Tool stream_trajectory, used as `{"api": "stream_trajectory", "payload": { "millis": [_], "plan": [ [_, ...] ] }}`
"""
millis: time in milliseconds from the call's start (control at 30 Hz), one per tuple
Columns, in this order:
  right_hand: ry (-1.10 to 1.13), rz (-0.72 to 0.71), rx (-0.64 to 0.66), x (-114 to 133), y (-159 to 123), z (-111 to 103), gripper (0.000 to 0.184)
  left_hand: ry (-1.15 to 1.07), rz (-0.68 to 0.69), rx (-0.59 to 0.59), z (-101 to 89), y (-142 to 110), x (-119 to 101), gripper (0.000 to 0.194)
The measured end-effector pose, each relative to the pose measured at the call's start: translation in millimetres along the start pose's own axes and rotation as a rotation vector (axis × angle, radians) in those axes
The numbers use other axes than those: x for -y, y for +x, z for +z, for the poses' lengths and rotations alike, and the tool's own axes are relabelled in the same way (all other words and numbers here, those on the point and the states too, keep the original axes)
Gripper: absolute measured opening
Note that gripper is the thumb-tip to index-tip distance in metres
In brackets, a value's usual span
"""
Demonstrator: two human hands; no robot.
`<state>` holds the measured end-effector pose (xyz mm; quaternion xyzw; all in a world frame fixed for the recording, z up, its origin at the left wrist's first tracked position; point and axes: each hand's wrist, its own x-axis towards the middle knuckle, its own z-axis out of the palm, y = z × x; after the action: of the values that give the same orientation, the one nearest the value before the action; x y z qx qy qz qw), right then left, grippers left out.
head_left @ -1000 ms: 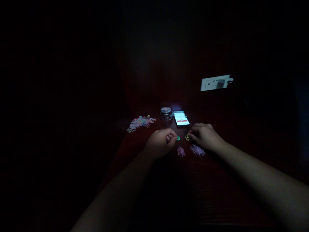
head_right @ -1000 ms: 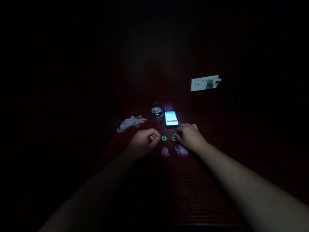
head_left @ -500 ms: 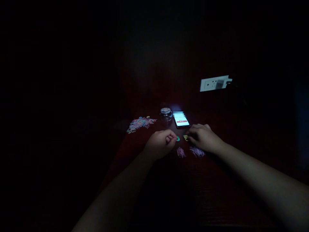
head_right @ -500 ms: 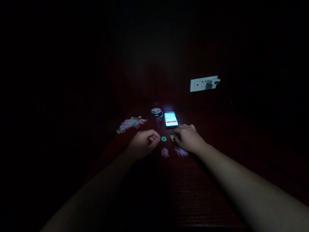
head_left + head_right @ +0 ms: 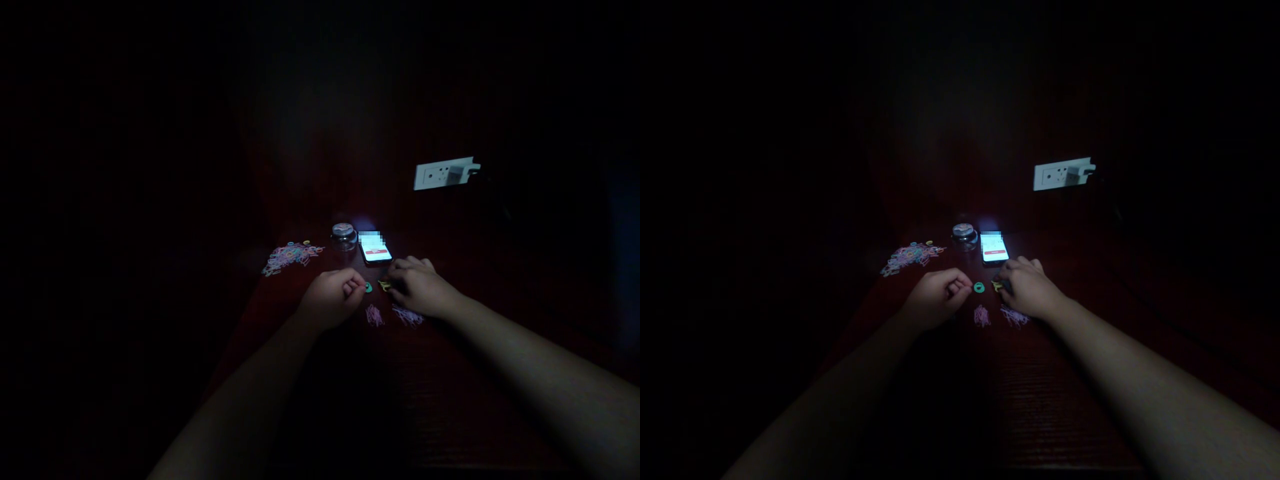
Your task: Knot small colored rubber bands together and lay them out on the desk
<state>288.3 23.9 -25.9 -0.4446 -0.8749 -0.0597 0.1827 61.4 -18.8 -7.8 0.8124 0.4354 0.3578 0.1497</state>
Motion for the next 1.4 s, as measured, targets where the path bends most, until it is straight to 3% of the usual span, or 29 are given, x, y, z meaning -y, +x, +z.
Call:
{"api": "stream_trajectory", "payload": {
  "millis": [633,1033,1400],
  "plan": [
    [0.06,0.048,0.029,0.9,2.3,-0.2,0.013,-0.001,0.001,0.009,-0.6,0.8,-2.0,0.013],
    [0.061,0.051,-0.028,1.0,2.4,-3.3,0.013,0.01,-0.001,-0.001,0.4,-0.3,-0.3,0.012],
    [0.031,0.049,0.068,-0.7,0.8,-1.0,0.015,0.004,-0.004,0.017,0.3,0.6,-0.9,0.013]
  ]
}}
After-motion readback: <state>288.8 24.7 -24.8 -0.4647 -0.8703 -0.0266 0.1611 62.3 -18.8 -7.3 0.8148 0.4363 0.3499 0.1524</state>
